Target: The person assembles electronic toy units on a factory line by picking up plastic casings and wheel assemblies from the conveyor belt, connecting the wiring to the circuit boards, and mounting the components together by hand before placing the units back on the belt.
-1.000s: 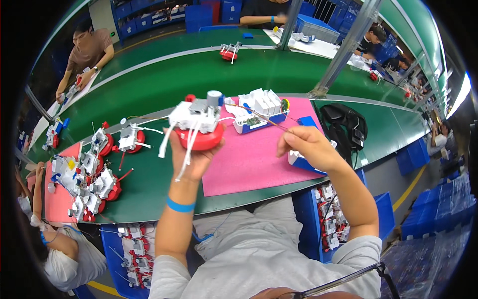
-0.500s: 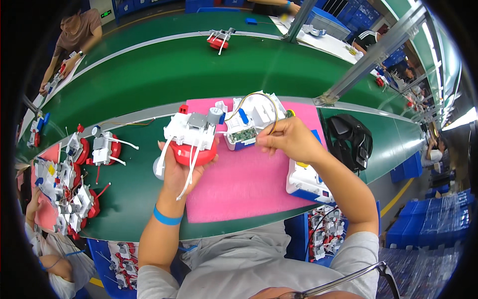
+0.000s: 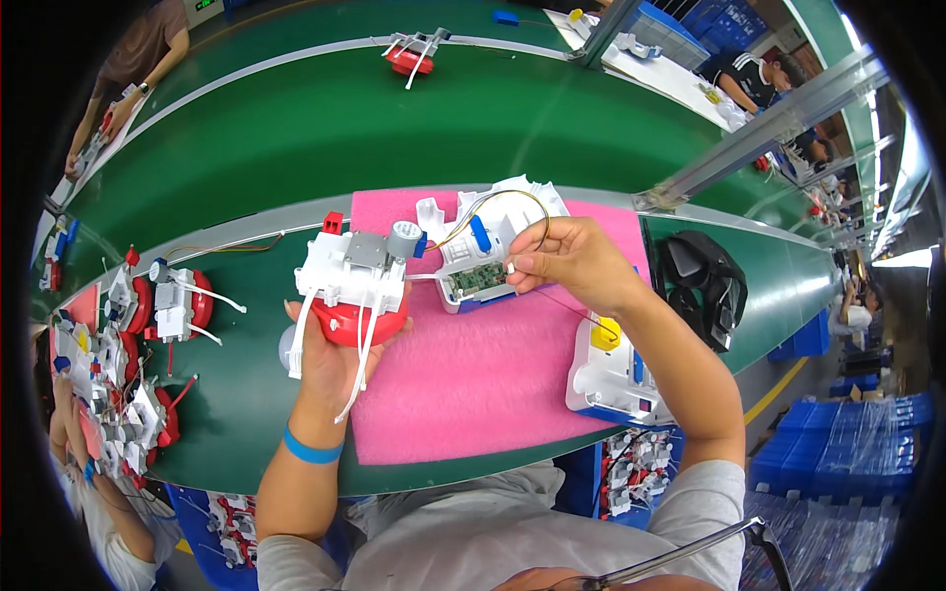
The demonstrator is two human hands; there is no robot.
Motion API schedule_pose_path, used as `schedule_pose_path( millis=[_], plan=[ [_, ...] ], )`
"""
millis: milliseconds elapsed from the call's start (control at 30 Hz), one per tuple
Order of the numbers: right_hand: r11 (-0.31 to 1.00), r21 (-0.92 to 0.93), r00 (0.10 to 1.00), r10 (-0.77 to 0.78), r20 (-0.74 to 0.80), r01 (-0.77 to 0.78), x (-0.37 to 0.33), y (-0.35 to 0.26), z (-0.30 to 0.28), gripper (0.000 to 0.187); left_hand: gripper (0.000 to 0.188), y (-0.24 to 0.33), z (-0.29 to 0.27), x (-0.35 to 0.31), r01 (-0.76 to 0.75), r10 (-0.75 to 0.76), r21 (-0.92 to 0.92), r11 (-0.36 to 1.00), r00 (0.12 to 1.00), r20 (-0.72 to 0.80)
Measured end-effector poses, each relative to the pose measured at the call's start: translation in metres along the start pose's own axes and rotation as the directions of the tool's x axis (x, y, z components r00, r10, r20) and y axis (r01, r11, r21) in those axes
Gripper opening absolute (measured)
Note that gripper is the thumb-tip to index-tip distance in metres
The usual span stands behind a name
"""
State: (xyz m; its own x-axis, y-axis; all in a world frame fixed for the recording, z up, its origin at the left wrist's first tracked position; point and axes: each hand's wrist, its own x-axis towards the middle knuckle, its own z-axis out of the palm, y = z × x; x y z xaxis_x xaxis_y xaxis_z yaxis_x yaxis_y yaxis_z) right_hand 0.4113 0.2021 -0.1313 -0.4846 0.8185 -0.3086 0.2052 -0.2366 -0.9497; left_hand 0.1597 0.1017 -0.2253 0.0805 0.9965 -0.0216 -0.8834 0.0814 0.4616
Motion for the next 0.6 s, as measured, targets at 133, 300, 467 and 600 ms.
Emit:
schedule_pose_path(
  millis=[133,300,467,600],
  plan=[
    [0.995,-0.055,0.995,-0.078,0.056,0.081,0.006,0.002,-0.003,0.006,0.091,0.001,-0.001,0.001,-0.007,0.007,-0.004,1.0,0.996,-0.092],
    [0.61,-0.554,0.816,-0.509,0.274,0.567,0.007,-0.006,0.0,0.014,0.098,0.006,-0.008,0.0,-0.02,0.021,0.009,1.0,0.994,-0.108],
    [0.189,-0.675,0.658,-0.511,0.553,0.713,0.025,-0.007,-0.001,0.012,0.099,0.015,-0.011,0.002,-0.064,0.071,0.053,0.997,0.985,-0.156],
    [0.175,-0.714,0.722,-0.343,0.601,0.678,0.042,0.001,0.007,0.008,0.1,0.021,-0.002,0.022,-0.043,0.049,0.037,0.998,0.982,-0.181]
  ],
)
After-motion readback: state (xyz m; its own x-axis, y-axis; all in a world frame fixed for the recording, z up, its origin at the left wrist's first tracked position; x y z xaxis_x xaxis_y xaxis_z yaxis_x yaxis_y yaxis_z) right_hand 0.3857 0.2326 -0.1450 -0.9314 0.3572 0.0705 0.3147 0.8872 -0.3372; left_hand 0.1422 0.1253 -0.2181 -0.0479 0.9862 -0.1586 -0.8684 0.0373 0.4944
